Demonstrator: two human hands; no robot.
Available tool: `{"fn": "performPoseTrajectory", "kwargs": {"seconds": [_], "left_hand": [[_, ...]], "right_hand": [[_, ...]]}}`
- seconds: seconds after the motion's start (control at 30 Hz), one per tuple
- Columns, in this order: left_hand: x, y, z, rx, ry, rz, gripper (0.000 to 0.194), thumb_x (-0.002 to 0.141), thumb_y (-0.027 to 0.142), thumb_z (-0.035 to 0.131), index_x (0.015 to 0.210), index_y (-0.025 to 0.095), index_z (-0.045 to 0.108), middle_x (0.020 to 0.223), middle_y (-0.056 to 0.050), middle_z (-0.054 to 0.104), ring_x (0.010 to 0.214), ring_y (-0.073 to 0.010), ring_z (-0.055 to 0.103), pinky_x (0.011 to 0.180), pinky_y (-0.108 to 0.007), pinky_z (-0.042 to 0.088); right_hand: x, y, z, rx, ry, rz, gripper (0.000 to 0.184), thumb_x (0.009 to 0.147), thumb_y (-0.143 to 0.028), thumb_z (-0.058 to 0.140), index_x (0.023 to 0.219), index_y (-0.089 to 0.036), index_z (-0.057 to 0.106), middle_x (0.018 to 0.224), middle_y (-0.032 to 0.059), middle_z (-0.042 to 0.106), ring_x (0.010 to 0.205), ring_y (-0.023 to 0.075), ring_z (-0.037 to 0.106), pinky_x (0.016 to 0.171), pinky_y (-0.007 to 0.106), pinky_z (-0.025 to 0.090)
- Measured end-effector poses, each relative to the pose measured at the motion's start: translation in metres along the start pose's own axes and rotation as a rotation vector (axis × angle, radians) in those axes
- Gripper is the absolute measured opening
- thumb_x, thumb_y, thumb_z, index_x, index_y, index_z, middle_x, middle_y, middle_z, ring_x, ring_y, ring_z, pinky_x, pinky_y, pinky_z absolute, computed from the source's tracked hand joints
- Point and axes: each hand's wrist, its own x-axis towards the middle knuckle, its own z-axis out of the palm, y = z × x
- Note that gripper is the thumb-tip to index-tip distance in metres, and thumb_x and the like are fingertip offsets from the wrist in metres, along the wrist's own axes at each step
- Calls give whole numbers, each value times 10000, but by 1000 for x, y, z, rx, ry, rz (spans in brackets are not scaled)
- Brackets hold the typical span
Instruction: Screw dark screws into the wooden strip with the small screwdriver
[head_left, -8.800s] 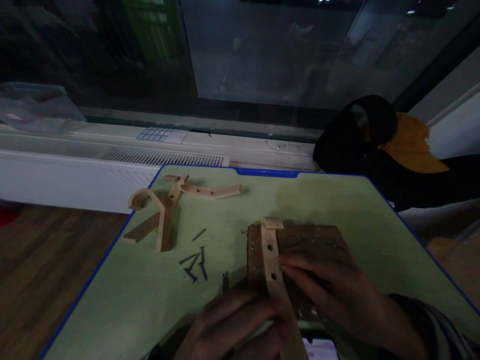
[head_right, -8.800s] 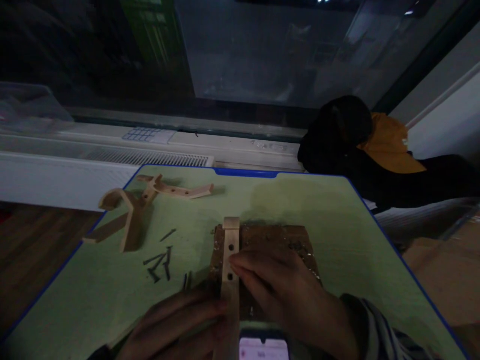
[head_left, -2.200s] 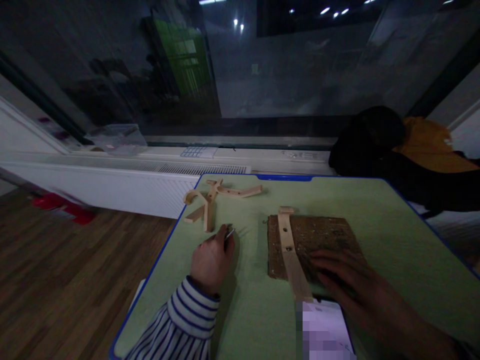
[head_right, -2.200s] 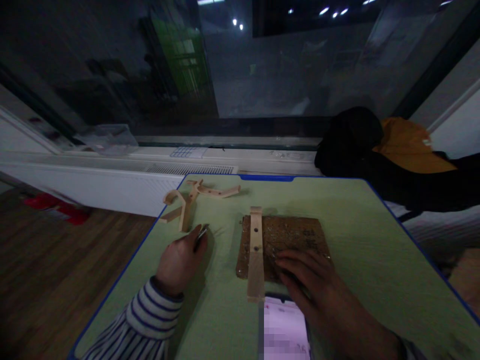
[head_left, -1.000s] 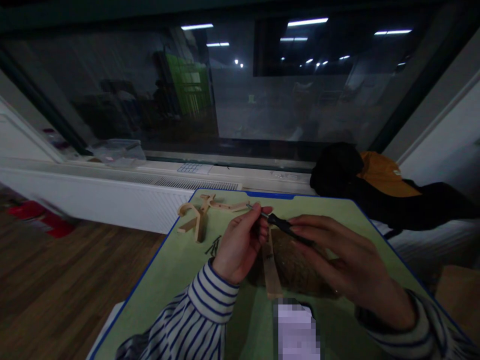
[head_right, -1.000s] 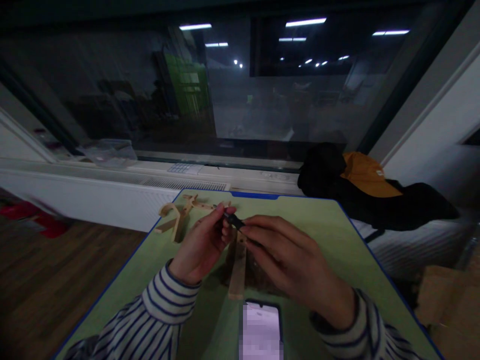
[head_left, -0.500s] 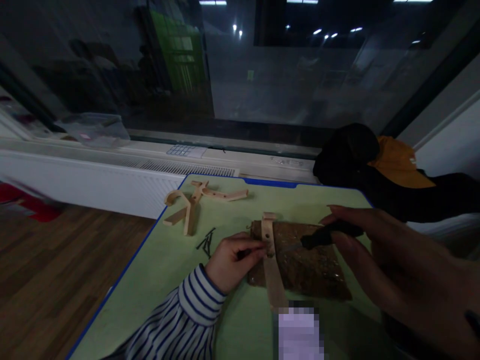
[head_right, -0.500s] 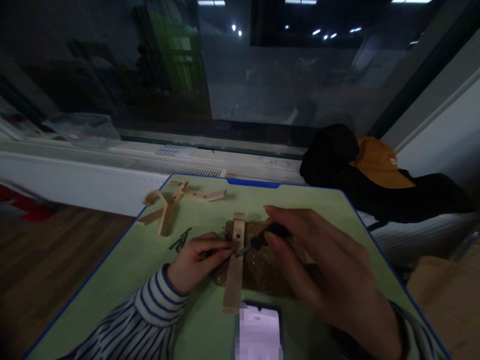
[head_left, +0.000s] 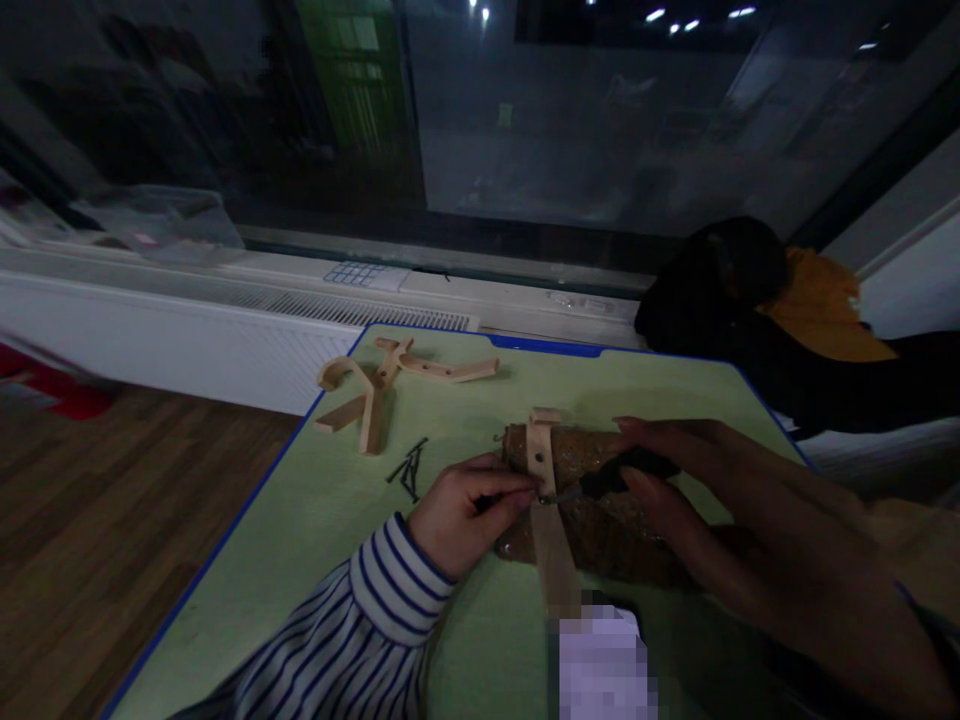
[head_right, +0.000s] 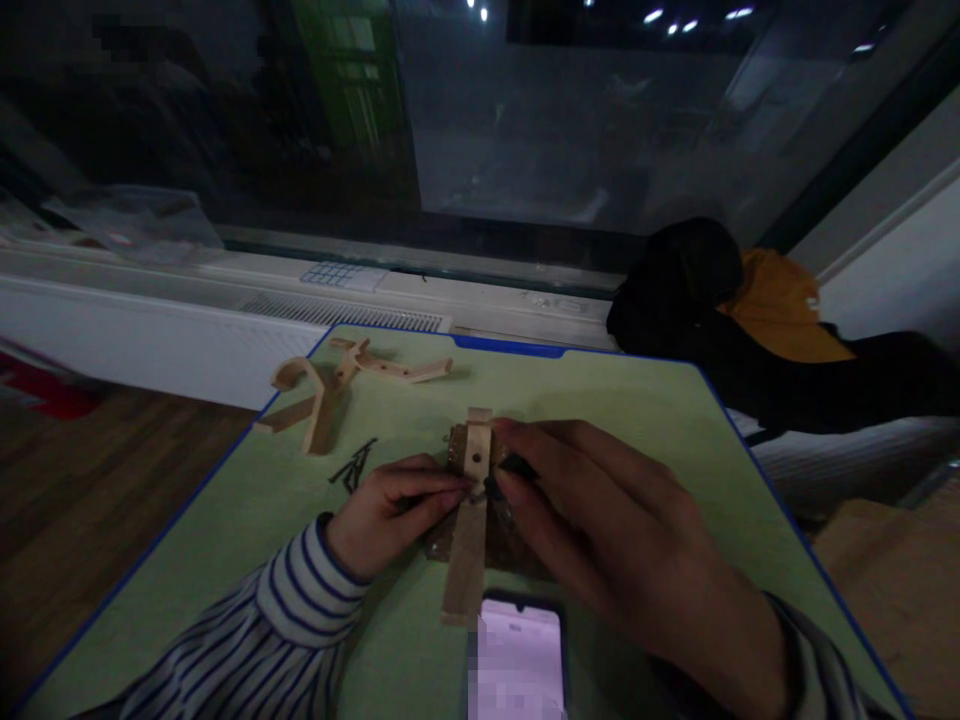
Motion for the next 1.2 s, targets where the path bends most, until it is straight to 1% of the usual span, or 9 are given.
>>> {"fn": "performPoseTrajectory", "kwargs": {"seconds": [0.1, 0.2, 0.33, 0.5, 0.67, 0.8, 0.9, 1.07, 1.2], "left_hand": [[0, 0, 0, -1, -2, 1, 183, 805, 146, 572, 910, 105, 716, 782, -82, 653, 735, -145, 614, 686, -247, 492], [0, 0, 1, -6, -3, 8, 178, 803, 142, 574, 900, 99, 717, 780, -82, 651, 736, -144, 615, 684, -244, 491], [0, -1, 1, -4, -10, 9, 179, 806, 142, 574, 908, 103, 716, 776, -79, 647, 729, -139, 612, 677, -238, 489], [-1, -1, 1, -11, -2, 0, 178, 808, 150, 575, 907, 110, 717, 776, -76, 644, 721, -135, 610, 674, -238, 492], [-1, -1, 1, -7, -9, -8, 181, 814, 157, 570, 910, 112, 717, 796, -84, 653, 747, -146, 616, 696, -253, 493], [-1, -1, 2, 2, -15, -13, 184, 817, 156, 568, 915, 109, 715, 800, -86, 652, 750, -148, 615, 694, -252, 491], [-1, -1, 2, 5, -14, -13, 181, 813, 149, 568, 907, 103, 717, 788, -84, 650, 746, -146, 613, 694, -249, 491], [-1, 0, 2, -3, -7, -19, 181, 815, 158, 569, 908, 107, 715, 785, -78, 647, 736, -141, 612, 686, -245, 493], [0, -1, 2, -15, 0, -14, 178, 814, 158, 572, 913, 117, 714, 792, -75, 648, 742, -140, 614, 690, -245, 498]], "right_hand": [[2, -1, 1, 18, 9, -1, 354, 855, -180, 548, 1203, -206, 486, 1038, 20, 616, 885, 115, 597, 819, 174, 476], [2, -1, 2, 27, 16, -3, 354, 850, -183, 553, 1198, -203, 495, 1031, 20, 623, 866, 116, 610, 811, 169, 483], [3, -2, 3, 20, 17, 10, 380, 850, -208, 540, 1225, -243, 485, 1034, 17, 630, 827, 158, 633, 787, 230, 523], [3, -4, 2, 107, 11, 21, 414, 859, -200, 486, 1260, -299, 466, 1059, 4, 639, 869, 204, 641, 771, 291, 558], [-3, -3, 4, 45, -12, 41, 473, 855, -231, 490, 1315, -320, 424, 1089, -8, 631, 881, 229, 640, 786, 338, 562], [-2, -2, 6, 42, -26, 17, 505, 859, -221, 477, 1349, -307, 387, 1160, -21, 602, 954, 217, 618, 856, 317, 541], [1, -2, 5, 84, -24, -26, 542, 862, -215, 462, 1382, -306, 335, 1193, -28, 592, 1002, 215, 605, 861, 308, 544], [0, -3, 3, 63, -25, -13, 520, 863, -221, 472, 1369, -285, 371, 1174, -8, 605, 997, 230, 608, 864, 326, 543], [0, -2, 2, 94, -42, -28, 502, 877, -209, 444, 1368, -280, 372, 1163, -7, 609, 998, 214, 605, 877, 304, 532]]}}
